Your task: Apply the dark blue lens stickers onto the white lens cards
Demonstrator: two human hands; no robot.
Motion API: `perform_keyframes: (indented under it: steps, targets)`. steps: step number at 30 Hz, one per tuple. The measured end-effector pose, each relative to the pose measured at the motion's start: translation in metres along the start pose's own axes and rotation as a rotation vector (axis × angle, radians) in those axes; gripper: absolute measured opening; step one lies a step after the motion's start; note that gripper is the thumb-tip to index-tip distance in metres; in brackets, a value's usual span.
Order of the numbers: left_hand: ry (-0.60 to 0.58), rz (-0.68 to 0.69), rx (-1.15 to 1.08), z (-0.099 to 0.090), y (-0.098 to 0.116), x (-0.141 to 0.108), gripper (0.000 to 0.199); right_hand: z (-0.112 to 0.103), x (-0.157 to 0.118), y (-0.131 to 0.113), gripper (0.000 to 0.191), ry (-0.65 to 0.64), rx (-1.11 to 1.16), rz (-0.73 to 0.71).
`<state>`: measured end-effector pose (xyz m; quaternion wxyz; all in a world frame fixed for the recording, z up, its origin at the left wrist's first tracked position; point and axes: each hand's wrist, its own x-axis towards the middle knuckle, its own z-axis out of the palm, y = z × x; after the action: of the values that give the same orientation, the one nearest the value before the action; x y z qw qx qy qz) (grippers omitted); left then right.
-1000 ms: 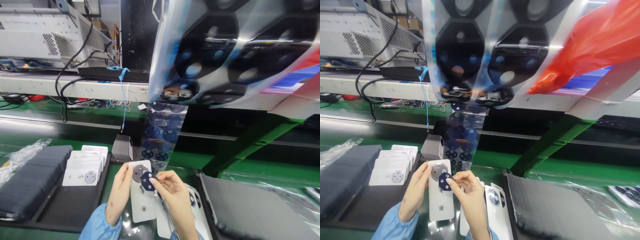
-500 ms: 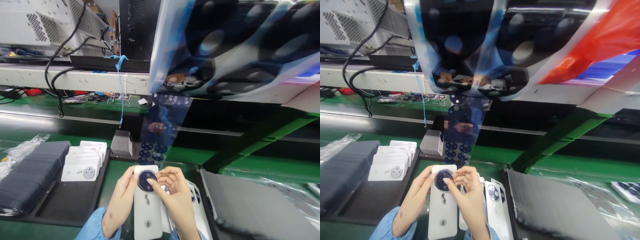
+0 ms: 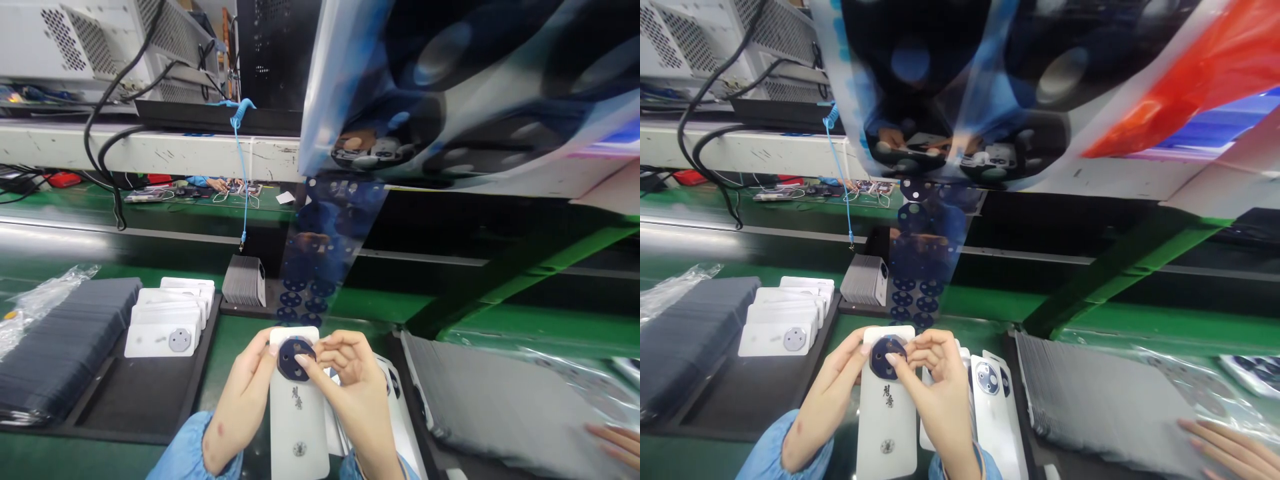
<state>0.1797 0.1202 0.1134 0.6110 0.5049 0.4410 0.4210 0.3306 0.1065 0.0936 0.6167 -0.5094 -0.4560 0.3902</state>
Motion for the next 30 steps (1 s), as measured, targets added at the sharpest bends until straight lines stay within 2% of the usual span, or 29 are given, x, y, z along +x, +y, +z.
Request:
perform_keyframes:
  steps: [10, 16, 21, 30]
  targets:
    - [-0.012, 0.009, -0.001, 0.0016, 0.0028, -0.0031, 0.036, 0.0021, -0.0005, -0.0029, 0.030, 0.020, -0.027, -0.021]
    - [-0.064, 0.013, -0.065, 0.0025, 0.0029, -0.0016, 0.038, 0.0044, -0.0011, -0.0048, 0.027, 0.037, -0.062, -0.046]
    - [-0.070, 0.016, -0.010, 0.0039, 0.0080, -0.0018, 0.038, 0.0060, -0.0026, -0.0065, 0.026, 0.036, -0.072, -0.049]
    - [-0.094, -0.007, -0.023, 0.0048, 0.0073, -0.0052, 0.042, 0.0076, -0.0032, 0.0003, 0.026, 0.057, -0.119, -0.077]
